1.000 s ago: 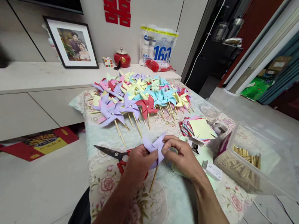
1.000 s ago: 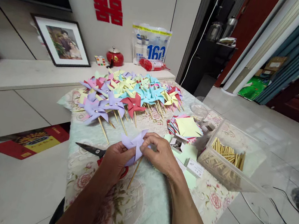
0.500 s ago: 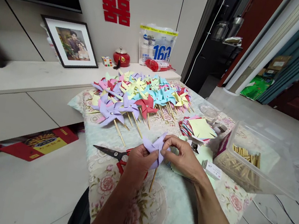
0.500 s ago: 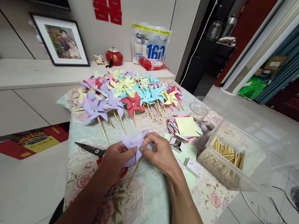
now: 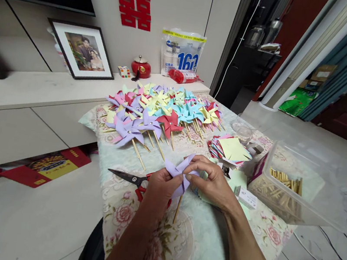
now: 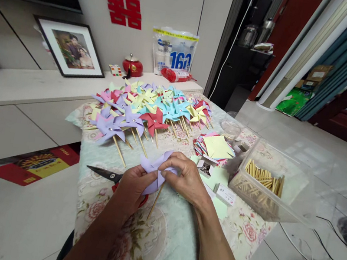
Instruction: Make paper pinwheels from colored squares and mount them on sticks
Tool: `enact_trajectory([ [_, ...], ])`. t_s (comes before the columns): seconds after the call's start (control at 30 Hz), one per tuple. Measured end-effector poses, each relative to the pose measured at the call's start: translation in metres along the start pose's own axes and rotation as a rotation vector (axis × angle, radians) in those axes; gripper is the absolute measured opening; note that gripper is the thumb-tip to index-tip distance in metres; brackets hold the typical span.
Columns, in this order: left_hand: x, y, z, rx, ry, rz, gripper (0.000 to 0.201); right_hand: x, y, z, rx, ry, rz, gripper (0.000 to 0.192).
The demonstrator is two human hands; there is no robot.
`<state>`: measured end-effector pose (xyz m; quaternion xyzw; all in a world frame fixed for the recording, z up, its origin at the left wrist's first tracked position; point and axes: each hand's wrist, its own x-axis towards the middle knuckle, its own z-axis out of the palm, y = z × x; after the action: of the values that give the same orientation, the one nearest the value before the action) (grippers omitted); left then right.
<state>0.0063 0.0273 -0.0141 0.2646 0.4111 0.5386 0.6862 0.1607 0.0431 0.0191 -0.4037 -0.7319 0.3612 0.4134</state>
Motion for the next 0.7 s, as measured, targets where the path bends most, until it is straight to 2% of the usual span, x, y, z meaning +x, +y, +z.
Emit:
enact_trajectory([
  [0.43,-0.006,0.011,0.007,0.003,-0.035,-0.059,0.019,-0.001,0.002,-0.001,-0.049,0.001,-0.011,0.016],
  [0.6,-0.004,0.008,0.008,-0.007,-0.045,-0.036,0.023,-0.002,-0.001,-0.003,-0.045,-0.019,-0.005,0.013],
  [0.7,-0.002,0.005,0.006,0.001,-0.008,-0.022,0.023,-0.003,-0.001,-0.008,0.028,0.044,0.04,0.011],
])
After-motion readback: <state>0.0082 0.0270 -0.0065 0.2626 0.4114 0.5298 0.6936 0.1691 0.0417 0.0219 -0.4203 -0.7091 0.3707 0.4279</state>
